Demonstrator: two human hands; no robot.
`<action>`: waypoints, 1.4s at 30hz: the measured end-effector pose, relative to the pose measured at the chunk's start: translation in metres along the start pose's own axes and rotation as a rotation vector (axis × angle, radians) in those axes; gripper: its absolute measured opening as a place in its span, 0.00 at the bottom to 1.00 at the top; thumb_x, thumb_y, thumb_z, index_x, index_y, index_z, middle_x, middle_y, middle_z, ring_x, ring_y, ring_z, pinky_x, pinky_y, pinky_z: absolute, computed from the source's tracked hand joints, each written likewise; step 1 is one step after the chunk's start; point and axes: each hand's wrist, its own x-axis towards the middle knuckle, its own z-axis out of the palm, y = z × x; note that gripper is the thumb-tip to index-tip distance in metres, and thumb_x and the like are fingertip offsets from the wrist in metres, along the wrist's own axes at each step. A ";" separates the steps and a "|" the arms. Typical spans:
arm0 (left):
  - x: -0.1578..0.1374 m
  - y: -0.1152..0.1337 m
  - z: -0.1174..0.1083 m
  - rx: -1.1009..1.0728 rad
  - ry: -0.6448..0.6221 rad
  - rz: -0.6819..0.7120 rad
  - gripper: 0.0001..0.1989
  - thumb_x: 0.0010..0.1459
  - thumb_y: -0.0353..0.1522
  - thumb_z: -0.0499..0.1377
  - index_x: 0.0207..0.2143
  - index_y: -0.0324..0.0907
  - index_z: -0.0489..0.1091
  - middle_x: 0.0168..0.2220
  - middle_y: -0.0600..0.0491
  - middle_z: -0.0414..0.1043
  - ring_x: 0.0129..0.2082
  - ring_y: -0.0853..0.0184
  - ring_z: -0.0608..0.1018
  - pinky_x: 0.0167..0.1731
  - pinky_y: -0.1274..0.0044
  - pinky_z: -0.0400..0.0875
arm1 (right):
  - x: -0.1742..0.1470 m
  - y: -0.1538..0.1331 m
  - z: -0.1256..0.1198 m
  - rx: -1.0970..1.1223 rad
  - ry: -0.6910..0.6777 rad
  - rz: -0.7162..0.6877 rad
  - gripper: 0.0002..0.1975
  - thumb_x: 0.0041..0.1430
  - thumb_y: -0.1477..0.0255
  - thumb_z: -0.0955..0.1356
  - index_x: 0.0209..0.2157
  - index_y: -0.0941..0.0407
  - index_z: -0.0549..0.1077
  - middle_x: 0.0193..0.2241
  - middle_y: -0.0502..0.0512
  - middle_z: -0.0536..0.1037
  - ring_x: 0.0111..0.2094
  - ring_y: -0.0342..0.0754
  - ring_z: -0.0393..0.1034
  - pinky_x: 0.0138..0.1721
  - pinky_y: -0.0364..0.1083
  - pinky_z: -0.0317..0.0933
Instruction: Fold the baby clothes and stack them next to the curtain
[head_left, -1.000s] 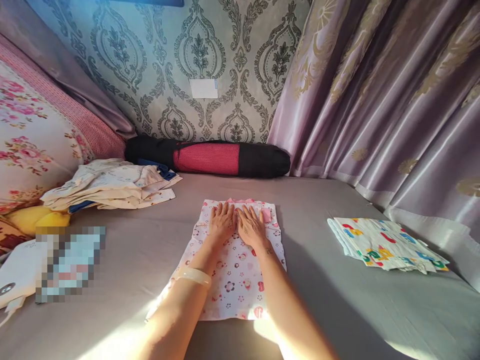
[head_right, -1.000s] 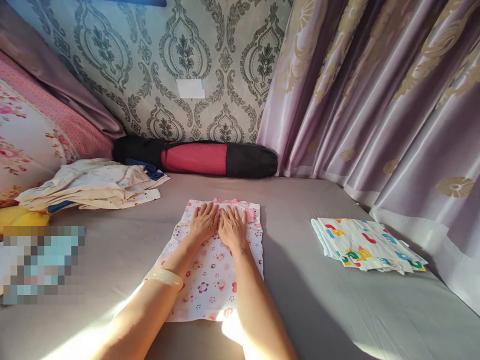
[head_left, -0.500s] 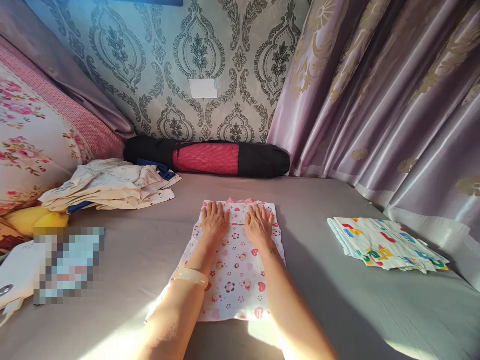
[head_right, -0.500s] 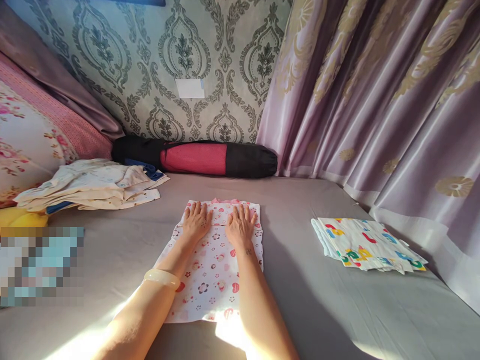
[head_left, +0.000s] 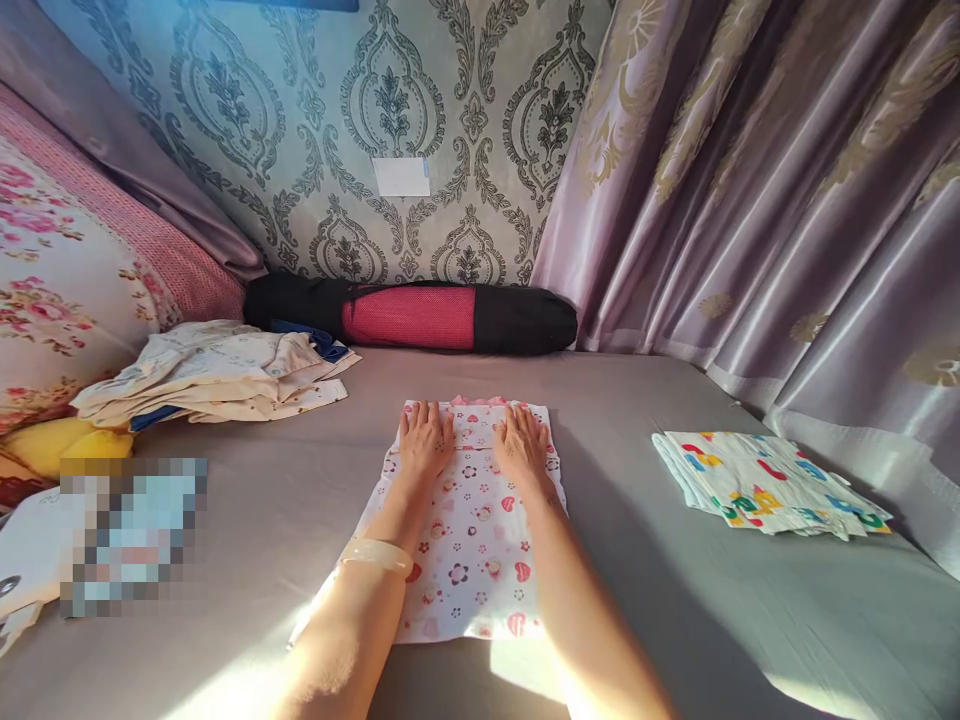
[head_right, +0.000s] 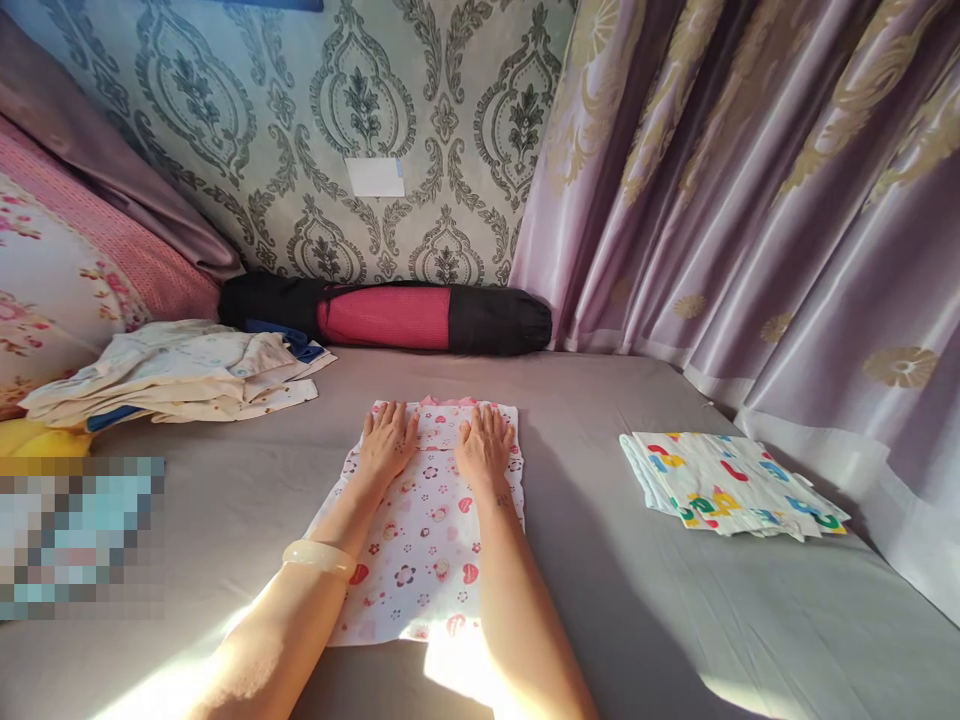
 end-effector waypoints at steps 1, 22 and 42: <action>0.000 -0.001 -0.002 0.001 0.028 -0.004 0.28 0.68 0.39 0.40 0.61 0.31 0.62 0.62 0.38 0.62 0.65 0.53 0.61 0.64 0.57 0.49 | 0.001 0.002 -0.003 0.008 0.019 0.027 0.27 0.69 0.66 0.50 0.66 0.58 0.57 0.67 0.57 0.55 0.68 0.53 0.42 0.66 0.61 0.33; 0.000 -0.010 -0.004 0.015 0.079 -0.110 0.29 0.67 0.39 0.40 0.59 0.28 0.63 0.61 0.34 0.63 0.64 0.48 0.62 0.62 0.51 0.47 | 0.004 0.018 -0.005 -0.011 0.065 0.200 0.29 0.68 0.67 0.50 0.65 0.64 0.58 0.67 0.64 0.54 0.68 0.59 0.43 0.65 0.65 0.34; -0.009 0.013 -0.001 0.017 -0.127 0.220 0.26 0.68 0.41 0.41 0.63 0.39 0.59 0.65 0.42 0.58 0.66 0.53 0.59 0.63 0.56 0.50 | -0.002 0.001 0.005 -0.112 0.011 -0.077 0.26 0.70 0.66 0.52 0.64 0.57 0.60 0.66 0.58 0.57 0.67 0.54 0.45 0.65 0.60 0.38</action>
